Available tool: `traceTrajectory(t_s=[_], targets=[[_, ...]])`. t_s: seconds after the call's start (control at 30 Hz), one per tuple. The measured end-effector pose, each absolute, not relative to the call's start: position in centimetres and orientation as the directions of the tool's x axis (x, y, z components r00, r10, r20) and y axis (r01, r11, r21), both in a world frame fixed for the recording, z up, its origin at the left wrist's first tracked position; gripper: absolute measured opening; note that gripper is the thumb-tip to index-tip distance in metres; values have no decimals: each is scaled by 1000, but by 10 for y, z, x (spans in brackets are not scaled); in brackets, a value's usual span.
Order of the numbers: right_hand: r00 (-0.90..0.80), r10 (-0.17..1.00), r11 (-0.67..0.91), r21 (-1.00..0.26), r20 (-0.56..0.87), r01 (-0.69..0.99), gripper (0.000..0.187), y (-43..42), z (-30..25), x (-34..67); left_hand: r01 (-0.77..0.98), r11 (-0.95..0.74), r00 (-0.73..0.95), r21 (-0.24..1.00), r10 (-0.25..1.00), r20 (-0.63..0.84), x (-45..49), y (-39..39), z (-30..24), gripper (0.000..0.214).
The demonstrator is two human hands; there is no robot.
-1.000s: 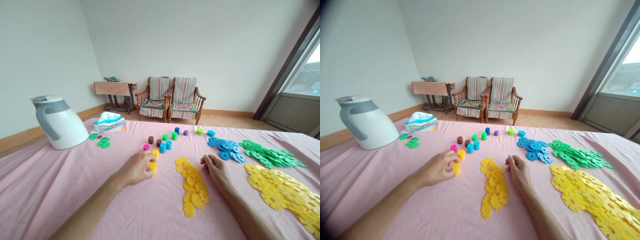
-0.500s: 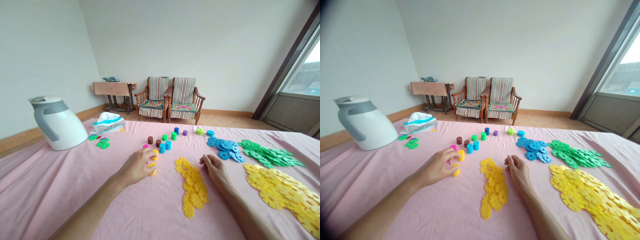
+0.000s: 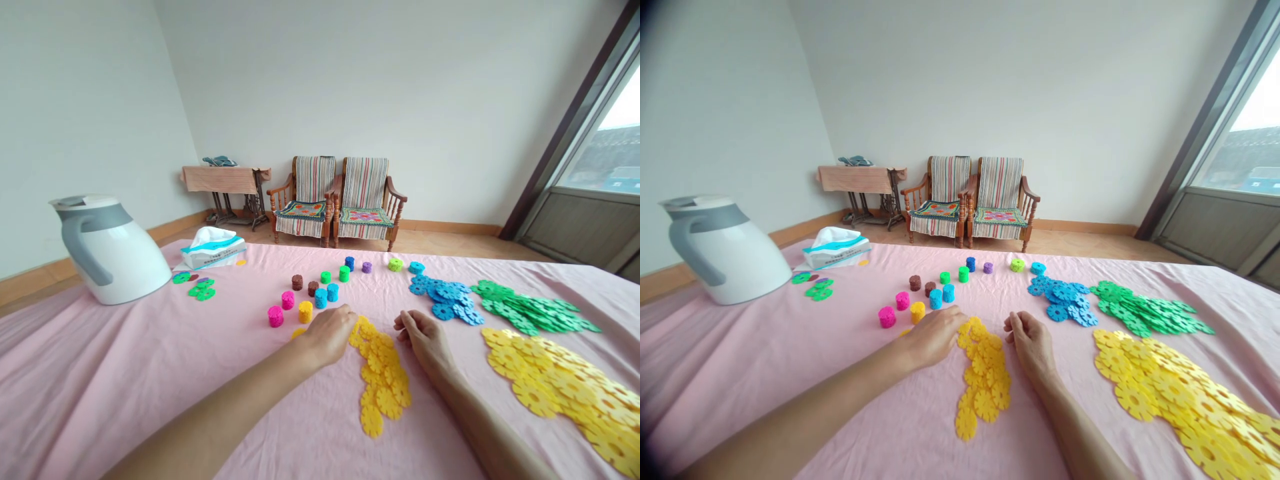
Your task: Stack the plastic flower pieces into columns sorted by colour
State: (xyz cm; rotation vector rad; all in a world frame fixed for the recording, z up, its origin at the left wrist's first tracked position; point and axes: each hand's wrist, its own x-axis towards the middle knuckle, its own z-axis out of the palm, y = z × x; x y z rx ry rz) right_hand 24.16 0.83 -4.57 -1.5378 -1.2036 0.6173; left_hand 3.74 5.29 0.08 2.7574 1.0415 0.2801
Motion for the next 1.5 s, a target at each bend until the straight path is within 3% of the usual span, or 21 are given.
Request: traceTrajectory(t_s=[0.2,0.73,1.13,1.23,1.5], targets=[[359,916,32,-928,176,371,43,9,-45,240,634,-757,761,159,647,43,47,63,7,10],[354,920,27,-931,165,363,41,11,-49,242,641,-755,757,138,652,52,48,65,6,20],[356,918,34,-929,175,369,43,12,-52,245,638,-732,697,240,681,224,8,55,36,20],[364,914,30,-925,179,379,42,12,-54,245,623,-716,653,315,698,293,-18,55,43,21],[364,917,2,-916,162,402,40,10,-50,242,608,-675,609,417,734,301,-55,41,33,25]])
